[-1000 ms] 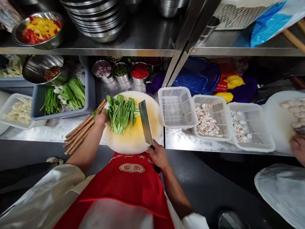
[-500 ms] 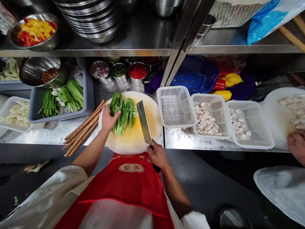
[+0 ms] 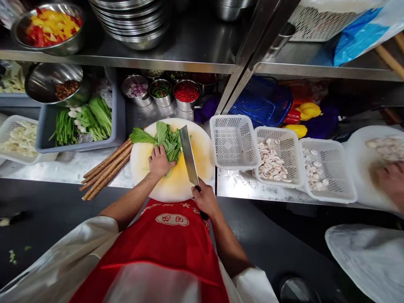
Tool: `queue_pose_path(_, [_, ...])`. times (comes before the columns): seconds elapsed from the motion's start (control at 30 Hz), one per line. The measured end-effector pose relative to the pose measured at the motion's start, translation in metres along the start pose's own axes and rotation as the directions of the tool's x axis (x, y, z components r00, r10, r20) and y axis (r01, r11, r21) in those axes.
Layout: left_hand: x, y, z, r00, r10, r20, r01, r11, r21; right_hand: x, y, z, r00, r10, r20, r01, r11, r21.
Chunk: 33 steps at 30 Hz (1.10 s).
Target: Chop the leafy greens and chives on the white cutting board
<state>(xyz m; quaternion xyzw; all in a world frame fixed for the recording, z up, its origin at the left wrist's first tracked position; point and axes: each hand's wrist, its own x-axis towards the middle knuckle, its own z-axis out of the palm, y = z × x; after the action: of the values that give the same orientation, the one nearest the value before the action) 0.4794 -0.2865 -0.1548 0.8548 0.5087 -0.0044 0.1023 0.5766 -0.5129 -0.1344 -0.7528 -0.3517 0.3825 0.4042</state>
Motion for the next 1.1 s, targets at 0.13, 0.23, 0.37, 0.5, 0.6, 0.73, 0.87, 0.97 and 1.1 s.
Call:
queue_pose_path(0.13, [-0.004, -0.038, -0.008, 0.989, 0.142, 0.046, -0.142, 0.990, 0.004, 0.009, -0.010, -0.008, 0.996, -0.087, 0.030, 0.089, 0.993, -0.079])
queue_pose_path(0.23, [-0.012, -0.062, -0.012, 0.974, 0.215, 0.073, -0.216, 0.976, 0.015, 0.025, -0.031, -0.018, 0.975, -0.193, 0.106, 0.212, 0.953, -0.218])
queue_pose_path(0.37, [-0.026, -0.071, -0.016, 0.985, 0.168, 0.028, -0.168, 0.986, -0.015, 0.059, -0.076, -0.024, 0.928, -0.259, 0.269, 0.370, 0.730, -0.574])
queue_pose_path(0.5, [-0.037, -0.067, -0.013, 0.999, 0.016, -0.036, -0.019, 0.996, -0.082, 0.097, -0.125, -0.016, 0.877, -0.229, 0.422, 0.479, 0.479, -0.736])
queue_pose_path(0.6, [-0.041, -0.067, -0.007, 0.999, -0.011, -0.042, 0.008, 0.997, -0.080, 0.125, -0.151, -0.006, 0.823, -0.228, 0.520, 0.568, 0.341, -0.749])
queue_pose_path(0.73, [-0.043, -0.068, -0.001, 0.999, 0.011, -0.043, -0.014, 0.998, -0.057, 0.153, -0.162, 0.004, 0.780, -0.134, 0.611, 0.624, 0.225, -0.748])
queue_pose_path(0.87, [-0.046, -0.065, 0.000, 0.999, 0.030, -0.027, -0.031, 0.998, -0.057, 0.165, -0.155, 0.006, 0.761, -0.070, 0.645, 0.645, 0.190, -0.740])
queue_pose_path(0.97, [-0.048, -0.062, 0.000, 0.999, 0.046, -0.012, -0.047, 0.998, -0.049, 0.169, -0.153, 0.006, 0.754, -0.034, 0.656, 0.649, 0.194, -0.736])
queue_pose_path(1.1, [-0.048, -0.060, 0.001, 0.999, 0.036, 0.017, -0.035, 0.998, -0.044, 0.177, -0.162, 0.005, 0.742, 0.025, 0.669, 0.649, 0.218, -0.728])
